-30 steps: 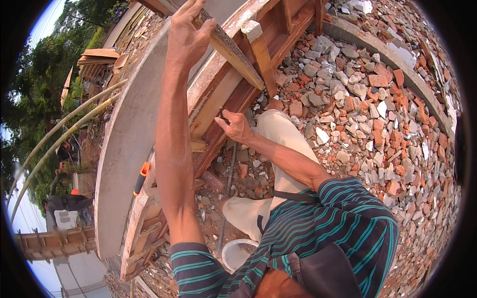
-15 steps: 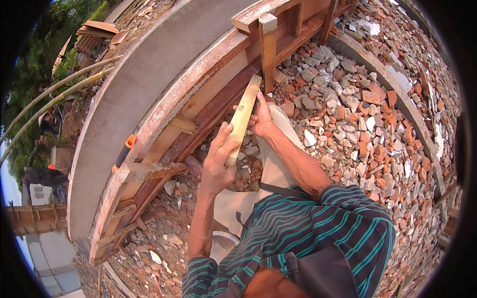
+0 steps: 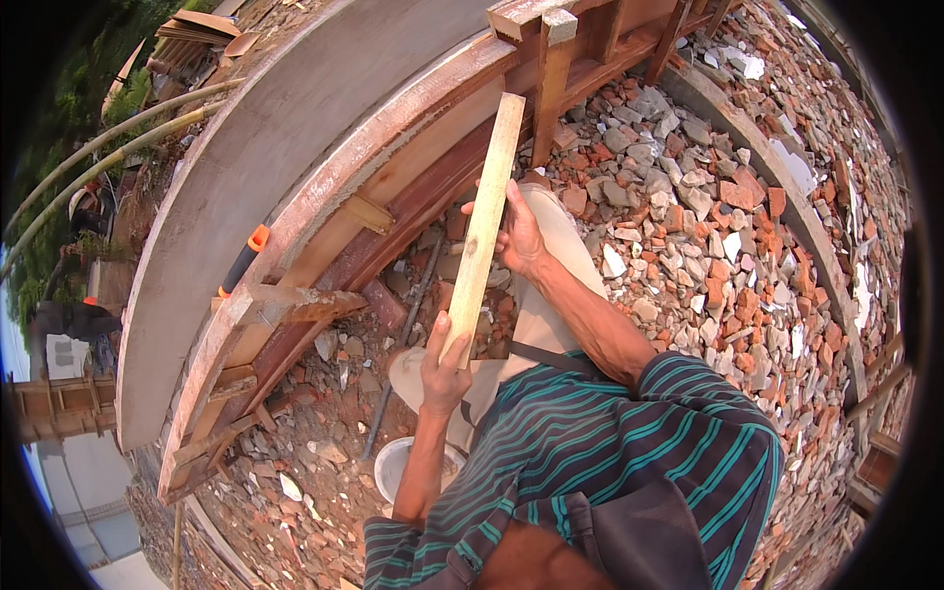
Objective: The person cuts a wooden plank with a hand saw and then uses a hammer to drive nails into the plank, securing it to a curved concrete structure. The person repeats this process with another plank, adjusting the wood and hammering nails to assemble the formwork.
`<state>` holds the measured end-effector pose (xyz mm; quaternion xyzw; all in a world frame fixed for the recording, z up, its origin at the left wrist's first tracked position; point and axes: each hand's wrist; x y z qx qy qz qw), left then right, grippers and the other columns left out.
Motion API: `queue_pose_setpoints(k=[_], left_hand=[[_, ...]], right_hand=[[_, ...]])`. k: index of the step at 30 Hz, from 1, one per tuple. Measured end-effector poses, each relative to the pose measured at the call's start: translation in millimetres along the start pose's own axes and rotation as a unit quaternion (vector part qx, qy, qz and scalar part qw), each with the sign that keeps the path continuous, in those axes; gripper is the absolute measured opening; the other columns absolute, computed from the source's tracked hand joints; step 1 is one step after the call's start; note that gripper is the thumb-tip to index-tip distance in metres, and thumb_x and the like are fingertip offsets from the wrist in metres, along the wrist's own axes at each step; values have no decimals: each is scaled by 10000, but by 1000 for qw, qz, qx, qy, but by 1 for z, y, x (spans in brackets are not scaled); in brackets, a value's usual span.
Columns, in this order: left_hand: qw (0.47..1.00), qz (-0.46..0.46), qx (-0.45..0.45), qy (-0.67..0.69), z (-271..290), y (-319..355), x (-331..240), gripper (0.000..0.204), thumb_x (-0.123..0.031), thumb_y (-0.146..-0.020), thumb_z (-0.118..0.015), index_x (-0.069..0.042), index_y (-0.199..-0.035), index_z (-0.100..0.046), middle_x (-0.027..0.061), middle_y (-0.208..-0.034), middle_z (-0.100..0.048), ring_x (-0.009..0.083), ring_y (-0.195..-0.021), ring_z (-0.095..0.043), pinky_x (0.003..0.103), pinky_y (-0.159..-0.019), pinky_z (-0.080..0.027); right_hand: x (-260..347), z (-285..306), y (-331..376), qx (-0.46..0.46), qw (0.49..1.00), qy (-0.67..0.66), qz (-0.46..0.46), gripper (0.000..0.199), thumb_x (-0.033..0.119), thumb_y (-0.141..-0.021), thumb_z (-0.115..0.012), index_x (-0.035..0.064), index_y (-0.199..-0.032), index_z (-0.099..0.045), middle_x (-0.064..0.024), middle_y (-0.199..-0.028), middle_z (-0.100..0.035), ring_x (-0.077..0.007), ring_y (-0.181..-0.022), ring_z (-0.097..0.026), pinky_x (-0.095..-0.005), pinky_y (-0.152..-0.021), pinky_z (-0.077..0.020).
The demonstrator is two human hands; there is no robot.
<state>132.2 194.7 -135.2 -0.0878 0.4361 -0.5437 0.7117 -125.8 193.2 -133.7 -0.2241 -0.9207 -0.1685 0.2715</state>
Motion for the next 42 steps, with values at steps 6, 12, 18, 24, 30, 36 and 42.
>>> queue_pose_setpoints(k=[6,12,18,24,30,36,42], left_hand=[[995,83,57,4,19,9,-28,723,-105,-792,-759,-39,-1427,-419,254,-1510,-346,423,-1382,-393,501,-1109,-380],[947,301,86,73,46,-43,-38,1031,-248,-789,-780,17,-1543,-130,269,-1521,-331,409,-1367,-412,456,-1120,-346],[923,349,-100,131,37,-20,-30,905,-98,-749,-741,44,-1494,-247,222,-1334,-526,319,-1193,-565,395,-1006,-447],[903,361,-232,11,56,60,-33,696,-22,-736,-716,53,-1365,-429,173,-1191,-567,248,-1081,-589,370,-928,-478],[850,419,-284,-150,102,114,-59,809,-35,-730,-736,70,-1440,-363,236,-1338,-524,324,-1204,-569,394,-997,-460],[790,479,-336,-183,149,130,-94,811,-59,-734,-750,79,-1436,-367,244,-1277,-571,332,-1110,-612,393,-945,-484],[760,476,-407,-172,151,133,-105,645,-40,-764,-746,51,-1332,-454,130,-1011,-617,221,-881,-631,343,-802,-513]], right_hand=[[-2,-16,15,15,993,101,62,591,554,-984,-438,-6,-1018,-625,-89,-803,-687,-29,-416,-419,-194,-345,-286],[-39,-43,57,122,969,210,53,570,457,-1003,-416,-9,-1322,-491,-81,-903,-666,-17,-445,-378,-178,-378,-307],[-64,-69,69,229,935,271,18,623,455,-963,-506,-55,-1320,-504,-50,-910,-619,-19,-476,-378,-182,-413,-313],[-76,-61,43,152,865,477,-25,558,7,-848,-459,-28,-1405,-425,-73,-1094,-567,-86,-662,-515,-234,-533,-418],[-106,-78,37,248,854,390,-241,487,-33,-856,-463,-99,-1338,-457,-91,-992,-602,-124,-675,-584,-250,-562,-503],[-231,-109,125,417,694,392,-436,284,-83,-891,-418,-163,-1151,-500,-156,-897,-616,-199,-660,-648,-312,-591,-580],[-265,-112,184,643,517,544,-157,409,56,-873,-542,-130,-1237,-525,-317,-1095,-613,-442,-1015,-633,-482,-914,-504]])
Point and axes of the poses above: each hand's wrist, its own y-axis away from the middle knuckle, its own z-axis out of the back of the hand, x = y × z
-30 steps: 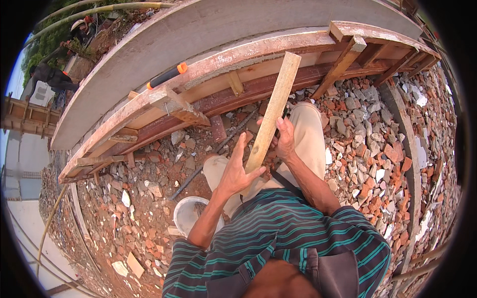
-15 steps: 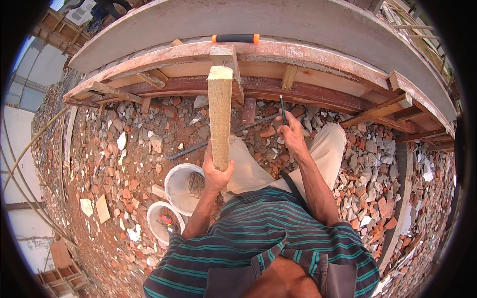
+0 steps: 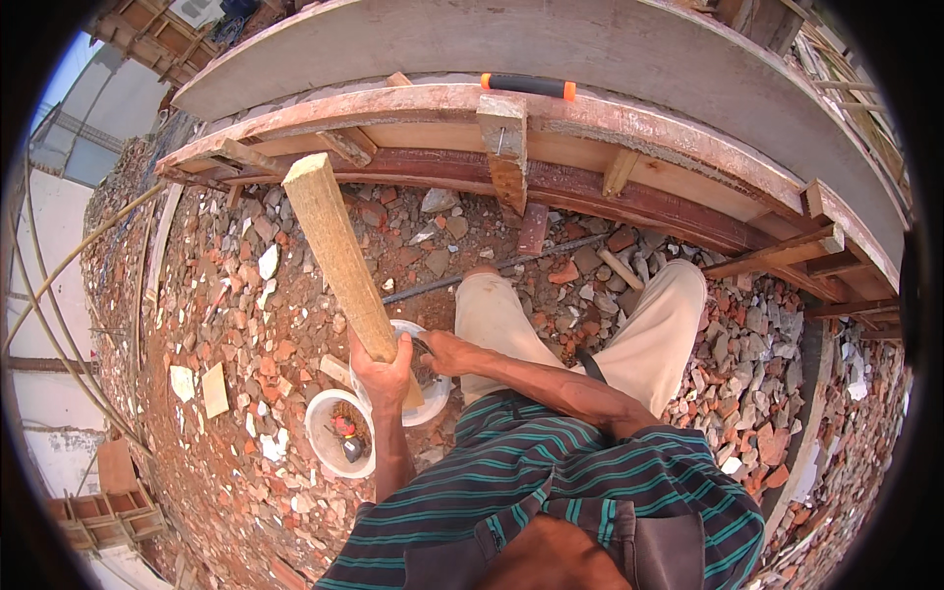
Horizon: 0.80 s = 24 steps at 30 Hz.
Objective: The person cuts a wooden plank with a hand saw and then uses a hammer to drive nails into the plank, securing it to a curved concrete structure. The person repeats this process with another plank, adjusting the wood and hammering nails to assemble the formwork.
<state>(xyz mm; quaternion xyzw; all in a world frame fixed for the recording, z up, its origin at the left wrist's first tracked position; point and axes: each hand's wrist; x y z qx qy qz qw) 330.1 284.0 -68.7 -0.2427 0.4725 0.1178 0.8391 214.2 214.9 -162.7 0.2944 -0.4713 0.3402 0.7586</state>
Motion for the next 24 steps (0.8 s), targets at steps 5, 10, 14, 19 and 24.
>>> queue_pose_setpoints(k=[5,10,14,19,24], left_hand=[[999,9,23,45,-19,-11,-8,538,-35,-796,-732,25,-1271,-486,101,-973,-615,190,-839,-623,323,-770,-512],[984,32,83,153,-58,-28,-36,501,-53,-821,-728,26,-1254,-489,87,-1000,-603,173,-849,-606,309,-765,-505],[965,-22,113,236,-91,-46,-64,479,-117,-852,-737,22,-1242,-496,72,-997,-589,152,-851,-585,297,-766,-495],[933,5,164,319,-140,-54,-84,556,-326,-912,-715,18,-1277,-475,75,-1040,-562,143,-894,-558,293,-789,-477],[880,21,164,445,-183,-54,-106,557,-364,-1001,-577,24,-1358,-398,108,-1131,-519,166,-996,-525,313,-852,-450]], right_hand=[[66,161,49,-422,867,144,221,471,-50,-788,-609,-76,-1250,-522,-242,-1248,-524,-414,-1149,-532,-476,-969,-446],[86,360,44,-390,836,376,80,533,-44,-755,-556,-29,-1287,-536,-253,-1215,-593,-397,-1106,-589,-479,-923,-477],[85,387,21,-225,876,425,-30,349,83,-806,-606,-2,-1145,-613,-246,-974,-677,-424,-922,-649,-502,-808,-515],[83,413,32,-361,833,414,-74,250,190,-821,-593,4,-979,-650,-251,-918,-686,-436,-848,-666,-513,-732,-518],[94,386,123,-606,767,210,17,308,272,-890,-641,-32,-920,-605,-213,-754,-642,-344,-682,-637,-444,-638,-483]])
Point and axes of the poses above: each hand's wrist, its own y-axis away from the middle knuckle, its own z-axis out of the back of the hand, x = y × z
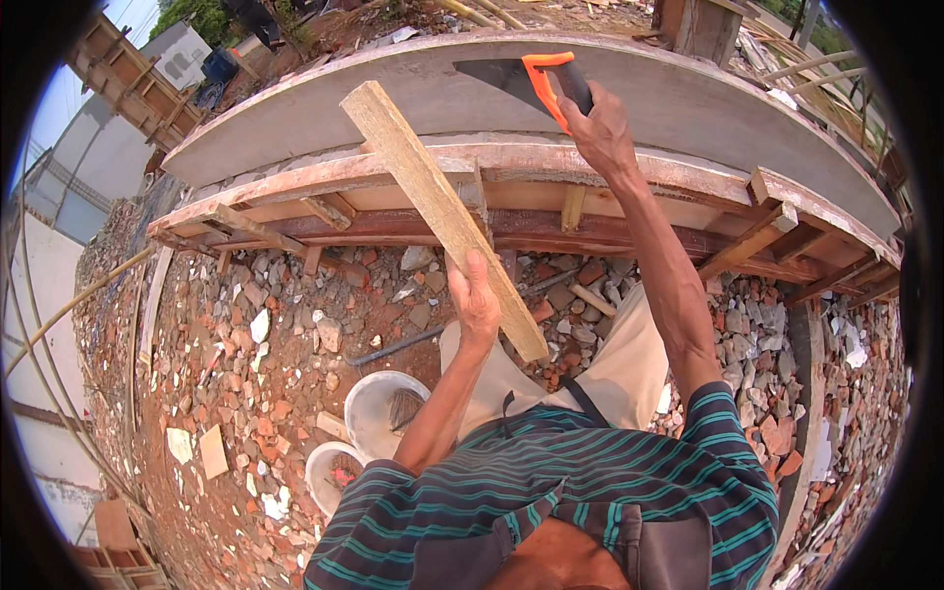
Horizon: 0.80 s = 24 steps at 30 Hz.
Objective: The person cuts a wooden plank with a hand saw and then uses a hammer to drive nails into the plank, securing it to a curved concrete structure. The person repeats this process with another plank, adjusting the wood and hammering nails to assemble the formwork.
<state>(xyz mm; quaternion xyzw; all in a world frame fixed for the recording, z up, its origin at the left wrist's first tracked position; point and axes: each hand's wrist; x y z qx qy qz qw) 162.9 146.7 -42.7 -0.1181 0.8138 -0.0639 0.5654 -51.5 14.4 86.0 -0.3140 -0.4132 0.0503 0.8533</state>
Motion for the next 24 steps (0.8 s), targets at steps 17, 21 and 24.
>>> queue_pose_setpoints(k=[17,21,24], left_hand=[[924,214,36,316,-205,-80,24,618,-73,-869,-747,-147,-1372,-396,51,-1346,-468,197,-1234,-485,438,-1118,-409],[937,229,54,258,-210,-103,46,585,-119,-863,-767,-55,-1341,-434,101,-1270,-527,202,-1147,-549,395,-1038,-476],[959,244,82,122,-207,-100,46,570,-232,-879,-759,27,-1295,-469,144,-1140,-594,220,-997,-626,383,-897,-551]], right_hand=[[1,117,218,-180,961,-212,-3,43,-15,-897,-646,-26,-873,-611,-51,-733,-594,-101,-582,-527,-247,-526,-414],[-17,116,217,-120,980,-156,-15,58,1,-878,-682,-9,-877,-624,-3,-683,-571,-72,-579,-508,-239,-531,-407],[-27,110,217,-93,979,-170,-54,61,-10,-871,-675,-11,-875,-615,9,-665,-568,-55,-556,-498,-233,-512,-402]])
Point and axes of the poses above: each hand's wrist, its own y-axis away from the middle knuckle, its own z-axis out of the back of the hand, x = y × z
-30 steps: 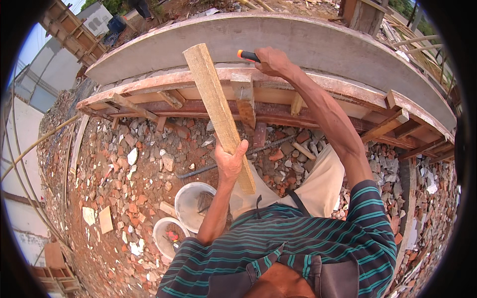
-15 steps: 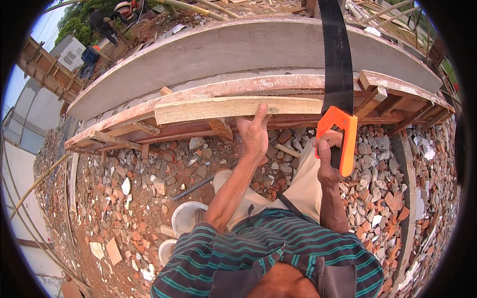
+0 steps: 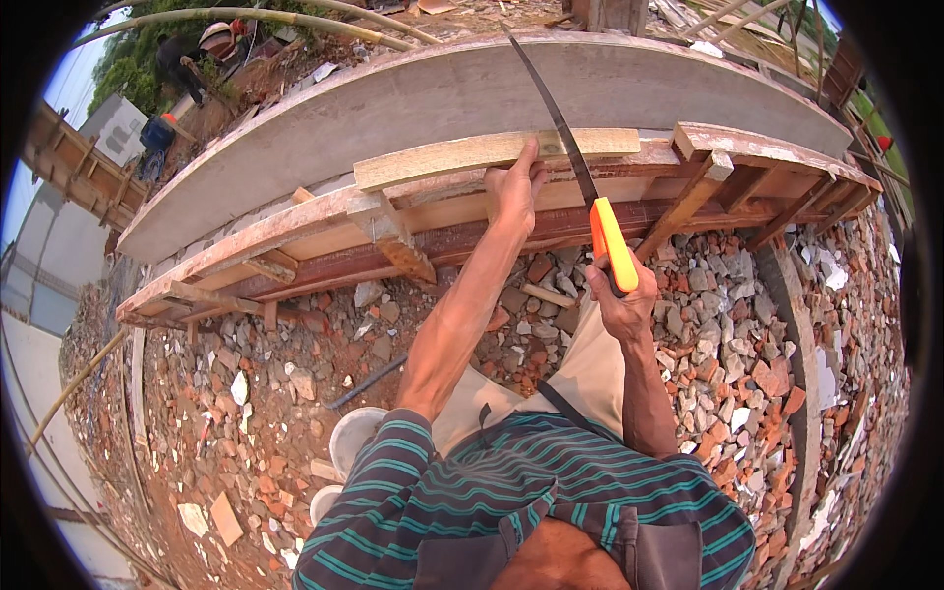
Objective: The person cuts a wooden plank with a hand saw and then uses a hammer to drive nails into the plank, securing it to a curved concrete structure. The person repeats this process with another plank, adjusting the wood and hammering nails to assemble the formwork.
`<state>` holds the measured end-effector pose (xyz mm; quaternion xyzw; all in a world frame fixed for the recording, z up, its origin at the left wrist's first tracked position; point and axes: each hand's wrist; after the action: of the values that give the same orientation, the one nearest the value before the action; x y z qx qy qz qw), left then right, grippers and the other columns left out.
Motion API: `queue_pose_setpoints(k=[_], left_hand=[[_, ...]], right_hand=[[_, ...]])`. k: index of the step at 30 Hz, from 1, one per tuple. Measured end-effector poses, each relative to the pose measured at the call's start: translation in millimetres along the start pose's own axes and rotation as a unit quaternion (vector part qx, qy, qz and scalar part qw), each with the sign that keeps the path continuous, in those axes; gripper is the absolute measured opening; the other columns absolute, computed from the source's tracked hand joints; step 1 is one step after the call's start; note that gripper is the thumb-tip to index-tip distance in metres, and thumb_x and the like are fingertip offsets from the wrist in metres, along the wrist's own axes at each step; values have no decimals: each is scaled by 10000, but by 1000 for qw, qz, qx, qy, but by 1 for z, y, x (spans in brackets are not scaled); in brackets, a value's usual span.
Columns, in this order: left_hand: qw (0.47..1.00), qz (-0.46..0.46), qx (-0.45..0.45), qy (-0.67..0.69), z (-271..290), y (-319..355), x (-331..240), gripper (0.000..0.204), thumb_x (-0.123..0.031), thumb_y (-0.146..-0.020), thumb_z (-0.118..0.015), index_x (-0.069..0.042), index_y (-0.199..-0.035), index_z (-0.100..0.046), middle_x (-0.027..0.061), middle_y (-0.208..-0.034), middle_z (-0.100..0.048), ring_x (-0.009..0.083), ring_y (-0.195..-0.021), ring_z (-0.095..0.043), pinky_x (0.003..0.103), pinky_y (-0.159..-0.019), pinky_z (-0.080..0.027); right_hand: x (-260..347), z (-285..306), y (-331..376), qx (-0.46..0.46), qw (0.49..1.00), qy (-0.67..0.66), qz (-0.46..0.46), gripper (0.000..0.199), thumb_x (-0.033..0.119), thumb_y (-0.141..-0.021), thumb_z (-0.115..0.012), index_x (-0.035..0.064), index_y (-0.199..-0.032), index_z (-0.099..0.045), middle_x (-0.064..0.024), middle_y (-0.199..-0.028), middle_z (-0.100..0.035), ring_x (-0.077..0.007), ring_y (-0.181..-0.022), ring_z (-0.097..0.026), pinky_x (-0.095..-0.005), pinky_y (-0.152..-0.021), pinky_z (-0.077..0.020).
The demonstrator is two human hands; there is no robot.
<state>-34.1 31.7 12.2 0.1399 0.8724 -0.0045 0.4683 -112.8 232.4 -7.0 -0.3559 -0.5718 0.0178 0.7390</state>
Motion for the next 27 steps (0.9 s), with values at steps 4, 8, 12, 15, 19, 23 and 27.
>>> queue_pose_setpoints(k=[4,8,12,15,19,23,27], left_hand=[[990,41,54,-120,18,-3,-9,788,-402,-895,-716,148,-1339,-367,257,-1161,-585,331,-950,-667,413,-829,-574],[957,151,130,-209,27,23,-42,719,-425,-902,-698,129,-1298,-466,272,-1103,-611,290,-942,-673,385,-778,-570],[819,-131,209,-519,42,48,-80,592,-415,-881,-713,42,-1222,-553,199,-992,-660,309,-879,-681,392,-763,-565],[498,-526,139,-675,45,38,-127,602,-444,-849,-723,8,-1212,-560,161,-911,-682,349,-850,-679,426,-769,-552],[376,-317,206,-846,59,4,-156,688,-481,-792,-755,15,-1215,-538,192,-900,-687,385,-882,-666,488,-774,-537],[389,-200,217,-872,49,-28,-157,638,-512,-801,-731,-51,-1224,-602,220,-909,-688,402,-941,-655,478,-813,-501],[473,-171,266,-822,60,-65,-168,601,-531,-793,-731,-12,-1089,-660,238,-960,-694,396,-920,-670,488,-773,-514]], right_hand=[[-8,-2,2,2,1000,-26,-15,58,-9,-867,-665,-8,-873,-607,11,-625,-563,-53,-529,-499,-230,-496,-392],[2,-3,-1,3,995,-77,-67,42,-5,-873,-648,-7,-859,-608,9,-612,-564,-52,-513,-509,-226,-479,-394],[10,3,-3,4,989,-101,-111,76,10,-867,-650,-14,-810,-605,-2,-632,-565,-62,-524,-514,-228,-489,-395],[10,3,-1,-6,983,-135,-125,88,17,-865,-648,-22,-796,-609,-11,-640,-565,-67,-531,-515,-230,-502,-401],[3,0,-1,-10,985,-140,-96,40,-4,-879,-647,-19,-890,-611,-2,-680,-598,-47,-523,-520,-216,-472,-406],[13,-8,-15,-40,987,-124,-94,69,-17,-870,-659,-14,-914,-606,1,-687,-592,-51,-549,-525,-217,-497,-405],[27,-18,-12,6,1000,-30,8,83,-6,-856,-679,-17,-900,-610,-11,-655,-569,-64,-552,-510,-236,-513,-401]])
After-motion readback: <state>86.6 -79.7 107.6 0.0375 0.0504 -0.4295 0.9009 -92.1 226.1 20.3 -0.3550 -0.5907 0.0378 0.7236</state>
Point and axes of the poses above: each hand's wrist, its own y-axis away from the middle knuckle, its own z-axis out of the back of the hand, x = y × z
